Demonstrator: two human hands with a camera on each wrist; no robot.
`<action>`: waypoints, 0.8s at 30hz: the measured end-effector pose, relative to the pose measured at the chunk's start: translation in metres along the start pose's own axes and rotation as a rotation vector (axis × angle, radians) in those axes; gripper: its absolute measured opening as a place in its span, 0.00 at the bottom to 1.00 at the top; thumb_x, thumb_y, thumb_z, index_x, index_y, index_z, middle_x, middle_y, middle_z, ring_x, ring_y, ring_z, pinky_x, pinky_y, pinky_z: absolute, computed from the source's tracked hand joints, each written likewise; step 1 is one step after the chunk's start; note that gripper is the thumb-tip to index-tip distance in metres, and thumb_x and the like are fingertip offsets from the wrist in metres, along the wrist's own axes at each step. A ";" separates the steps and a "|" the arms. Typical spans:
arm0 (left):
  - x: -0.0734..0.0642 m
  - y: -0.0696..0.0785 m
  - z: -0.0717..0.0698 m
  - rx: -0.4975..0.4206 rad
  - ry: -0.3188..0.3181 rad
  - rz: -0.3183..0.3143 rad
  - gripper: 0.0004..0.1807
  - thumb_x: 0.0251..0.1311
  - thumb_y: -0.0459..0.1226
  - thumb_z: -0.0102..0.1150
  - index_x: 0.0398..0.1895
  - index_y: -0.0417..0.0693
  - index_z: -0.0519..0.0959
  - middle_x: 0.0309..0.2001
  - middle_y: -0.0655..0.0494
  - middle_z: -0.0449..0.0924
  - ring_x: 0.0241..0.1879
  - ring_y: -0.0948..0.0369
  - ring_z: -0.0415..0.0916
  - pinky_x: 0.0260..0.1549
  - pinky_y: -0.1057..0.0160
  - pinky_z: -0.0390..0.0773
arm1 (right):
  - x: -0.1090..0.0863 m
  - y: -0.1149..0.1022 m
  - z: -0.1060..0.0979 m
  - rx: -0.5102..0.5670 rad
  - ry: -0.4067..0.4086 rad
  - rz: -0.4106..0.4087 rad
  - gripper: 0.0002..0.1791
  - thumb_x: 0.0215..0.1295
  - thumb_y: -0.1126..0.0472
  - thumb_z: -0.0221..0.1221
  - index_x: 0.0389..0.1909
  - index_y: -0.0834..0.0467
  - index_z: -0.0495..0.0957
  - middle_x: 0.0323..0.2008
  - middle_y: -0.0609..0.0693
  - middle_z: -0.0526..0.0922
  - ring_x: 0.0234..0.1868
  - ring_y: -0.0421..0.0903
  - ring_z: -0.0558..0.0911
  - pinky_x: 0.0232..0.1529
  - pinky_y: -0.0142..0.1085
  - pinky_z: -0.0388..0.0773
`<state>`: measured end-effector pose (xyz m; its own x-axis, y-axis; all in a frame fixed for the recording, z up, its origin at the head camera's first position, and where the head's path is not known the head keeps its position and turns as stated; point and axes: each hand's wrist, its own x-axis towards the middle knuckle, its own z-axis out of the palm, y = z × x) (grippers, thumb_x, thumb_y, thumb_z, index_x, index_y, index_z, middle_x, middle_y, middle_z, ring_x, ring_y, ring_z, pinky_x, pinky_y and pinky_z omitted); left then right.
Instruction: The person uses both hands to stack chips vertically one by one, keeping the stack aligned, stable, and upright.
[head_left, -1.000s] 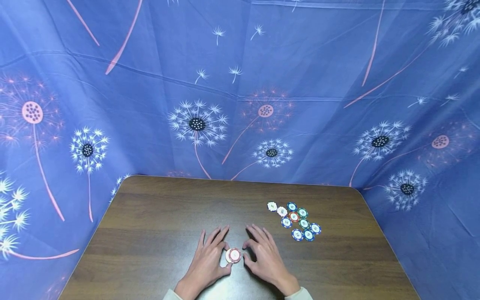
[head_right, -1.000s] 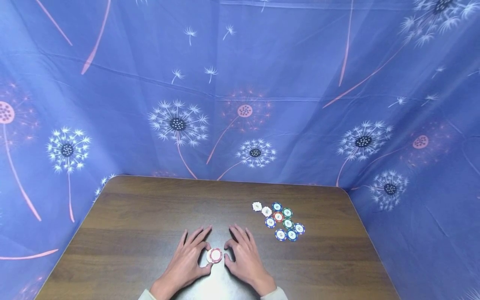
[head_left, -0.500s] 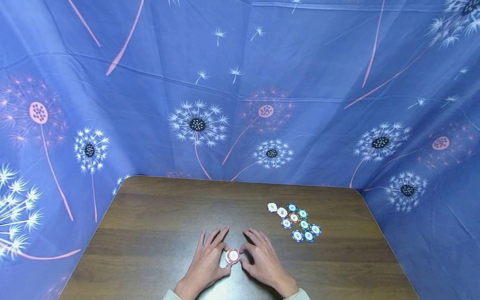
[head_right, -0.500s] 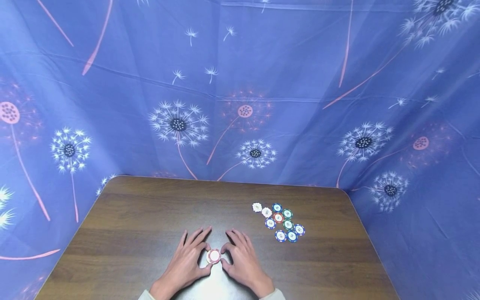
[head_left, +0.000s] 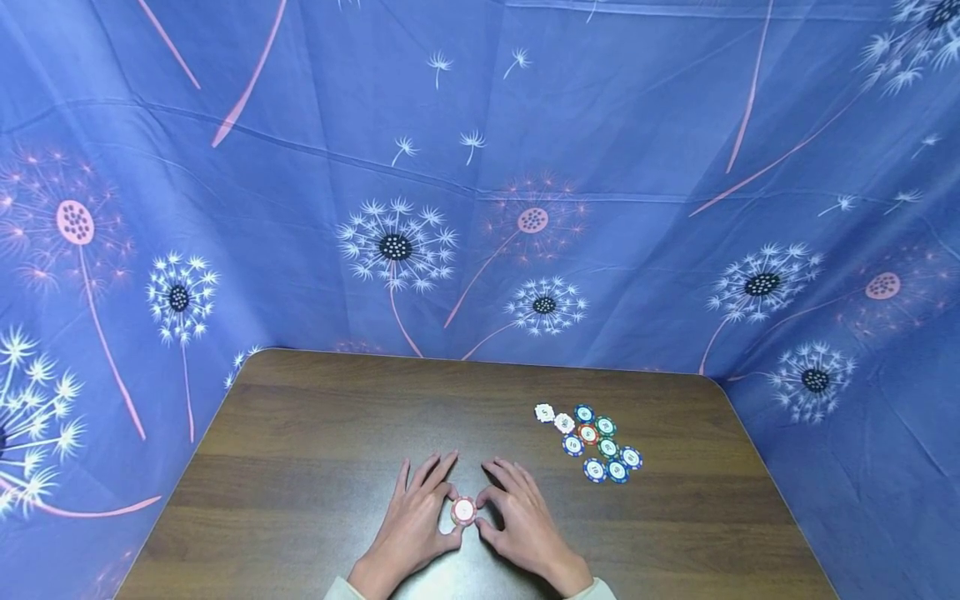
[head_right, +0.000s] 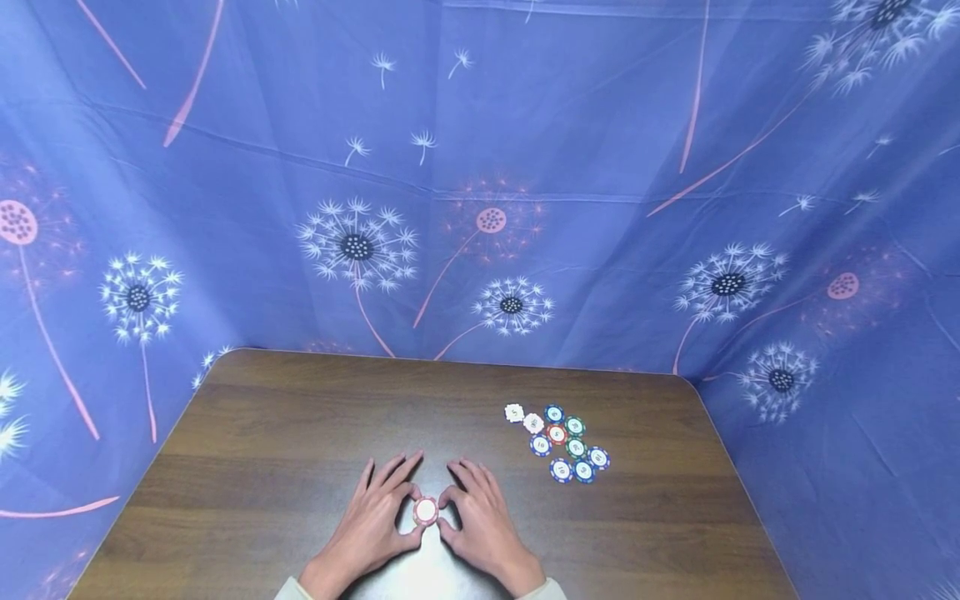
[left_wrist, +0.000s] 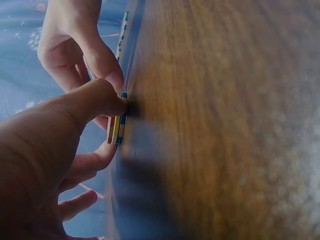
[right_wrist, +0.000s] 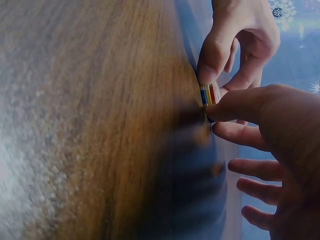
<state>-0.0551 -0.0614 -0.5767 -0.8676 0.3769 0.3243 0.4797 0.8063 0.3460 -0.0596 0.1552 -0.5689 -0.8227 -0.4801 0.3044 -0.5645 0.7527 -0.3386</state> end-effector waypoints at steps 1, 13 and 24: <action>0.000 0.000 0.000 0.000 0.003 0.002 0.19 0.38 0.48 0.81 0.33 0.55 0.83 0.75 0.50 0.74 0.73 0.44 0.71 0.70 0.26 0.63 | 0.000 0.000 0.000 0.002 0.003 -0.003 0.13 0.50 0.57 0.78 0.34 0.49 0.85 0.66 0.61 0.82 0.71 0.63 0.76 0.71 0.65 0.70; 0.001 0.001 -0.001 0.001 -0.020 -0.001 0.18 0.41 0.48 0.79 0.33 0.55 0.82 0.76 0.51 0.73 0.74 0.44 0.70 0.71 0.26 0.62 | -0.003 0.002 0.001 0.016 0.092 -0.033 0.16 0.47 0.57 0.79 0.36 0.51 0.84 0.63 0.62 0.84 0.68 0.65 0.78 0.68 0.66 0.72; -0.001 0.000 0.001 -0.015 0.008 0.000 0.18 0.40 0.48 0.80 0.32 0.56 0.82 0.76 0.51 0.73 0.74 0.43 0.71 0.70 0.25 0.63 | -0.028 0.016 -0.003 0.009 0.195 0.053 0.18 0.44 0.62 0.79 0.36 0.51 0.84 0.61 0.61 0.84 0.65 0.65 0.80 0.64 0.65 0.73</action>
<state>-0.0540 -0.0611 -0.5782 -0.8666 0.3734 0.3311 0.4816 0.7995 0.3590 -0.0454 0.1821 -0.5807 -0.8234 -0.3429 0.4522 -0.5220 0.7703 -0.3663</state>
